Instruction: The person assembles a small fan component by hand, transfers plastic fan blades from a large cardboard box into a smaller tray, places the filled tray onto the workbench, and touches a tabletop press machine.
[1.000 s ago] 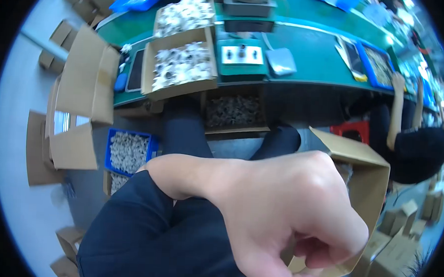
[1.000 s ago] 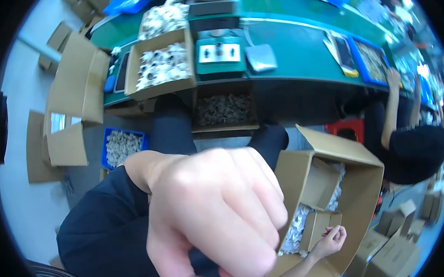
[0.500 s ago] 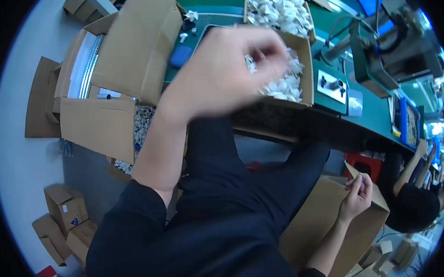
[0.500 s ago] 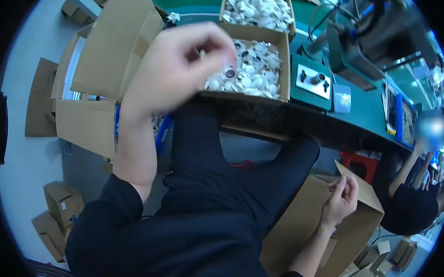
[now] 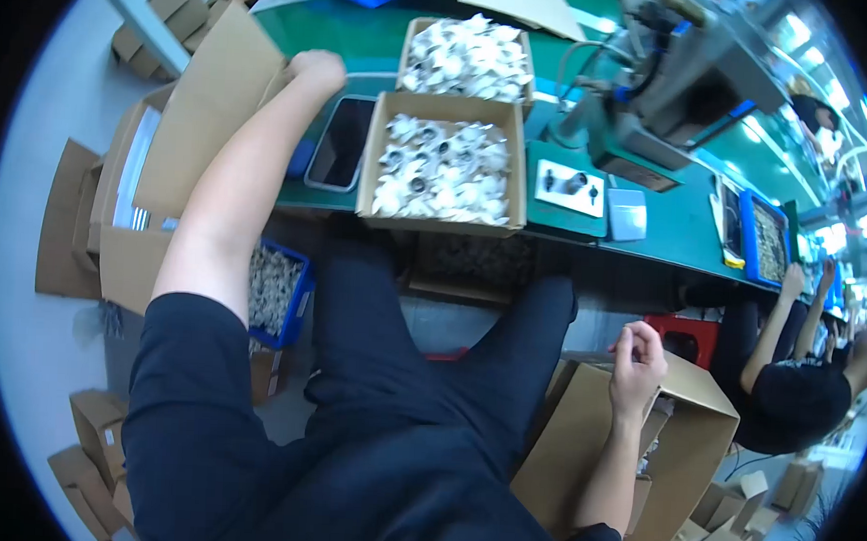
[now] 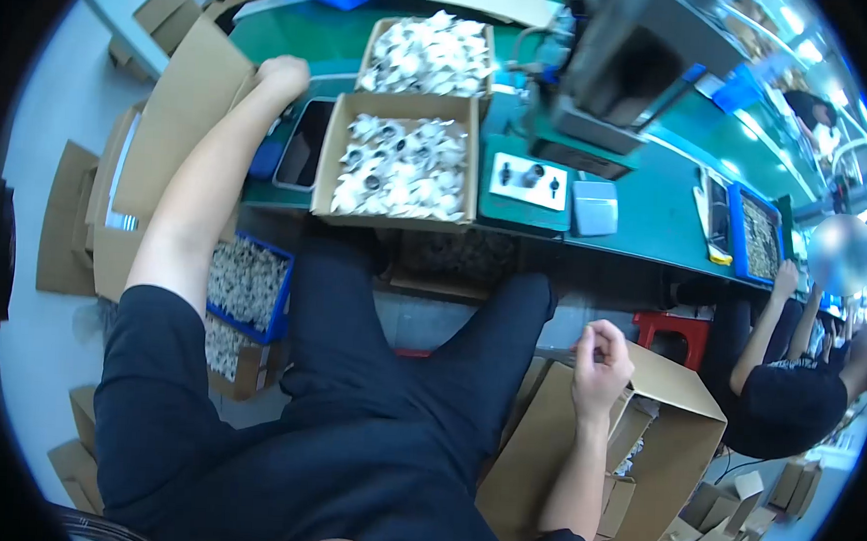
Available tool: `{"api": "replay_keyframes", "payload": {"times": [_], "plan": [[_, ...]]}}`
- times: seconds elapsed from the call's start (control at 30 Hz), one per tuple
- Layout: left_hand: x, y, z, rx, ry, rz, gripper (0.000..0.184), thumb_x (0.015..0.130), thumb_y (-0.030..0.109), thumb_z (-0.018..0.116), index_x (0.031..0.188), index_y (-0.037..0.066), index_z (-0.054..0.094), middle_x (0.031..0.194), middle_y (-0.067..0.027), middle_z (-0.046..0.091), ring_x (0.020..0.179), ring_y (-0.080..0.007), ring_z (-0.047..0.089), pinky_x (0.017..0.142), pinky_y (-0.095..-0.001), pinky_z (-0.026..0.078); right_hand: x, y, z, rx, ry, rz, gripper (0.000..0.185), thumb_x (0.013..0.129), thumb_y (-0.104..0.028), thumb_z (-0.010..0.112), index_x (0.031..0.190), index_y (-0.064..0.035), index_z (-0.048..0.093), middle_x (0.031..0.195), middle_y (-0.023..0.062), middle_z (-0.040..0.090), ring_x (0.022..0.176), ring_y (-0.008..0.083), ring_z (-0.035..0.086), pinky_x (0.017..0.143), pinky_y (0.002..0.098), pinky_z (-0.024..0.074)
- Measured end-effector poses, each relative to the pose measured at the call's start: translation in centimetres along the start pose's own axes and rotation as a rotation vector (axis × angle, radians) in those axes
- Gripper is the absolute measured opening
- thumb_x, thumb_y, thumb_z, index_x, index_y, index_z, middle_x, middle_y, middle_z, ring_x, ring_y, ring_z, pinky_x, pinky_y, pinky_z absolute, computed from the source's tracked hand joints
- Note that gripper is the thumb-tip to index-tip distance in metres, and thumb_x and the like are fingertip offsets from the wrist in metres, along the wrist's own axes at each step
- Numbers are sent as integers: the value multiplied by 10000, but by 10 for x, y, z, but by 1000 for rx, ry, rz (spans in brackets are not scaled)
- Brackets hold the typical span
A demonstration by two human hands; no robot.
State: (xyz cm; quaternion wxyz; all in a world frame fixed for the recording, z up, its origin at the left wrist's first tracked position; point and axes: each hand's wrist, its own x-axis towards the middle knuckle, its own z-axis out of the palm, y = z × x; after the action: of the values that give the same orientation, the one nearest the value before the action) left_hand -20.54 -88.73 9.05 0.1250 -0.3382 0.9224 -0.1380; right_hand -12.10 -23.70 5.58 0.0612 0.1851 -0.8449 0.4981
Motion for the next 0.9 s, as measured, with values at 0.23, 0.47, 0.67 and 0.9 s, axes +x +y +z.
{"api": "replay_keyframes", "payload": {"times": [0.23,0.47,0.67,0.9], "plan": [[2,-5,-8,-63,65,-22,333,979,137,514,1200,59,750,1329,-175,686,1213,-350,677,972,-475,565,11,1,-12,58,65,-44,42,989,-3,647,1026,16,640,751,25,670,691,71,658,654,209,507],[6,-8,-6,-128,87,-4,298,919,87,626,1187,49,751,1310,-194,690,1195,-363,684,956,-483,572,9,3,-14,115,31,30,45,985,-2,648,1025,15,636,753,25,679,698,74,665,666,216,518],[-19,-11,-25,-235,112,50,346,831,186,752,1137,27,745,1247,-213,708,1166,-358,690,949,-472,575,8,3,1,116,2,35,42,971,-9,663,998,14,639,735,27,687,691,68,671,671,215,519],[-53,-2,-44,-458,263,38,371,782,277,786,1085,86,689,1116,-153,744,1045,-353,713,861,-430,582,6,5,5,90,-61,53,29,1012,-17,618,1035,-1,623,762,16,674,701,59,633,657,193,477]]}}
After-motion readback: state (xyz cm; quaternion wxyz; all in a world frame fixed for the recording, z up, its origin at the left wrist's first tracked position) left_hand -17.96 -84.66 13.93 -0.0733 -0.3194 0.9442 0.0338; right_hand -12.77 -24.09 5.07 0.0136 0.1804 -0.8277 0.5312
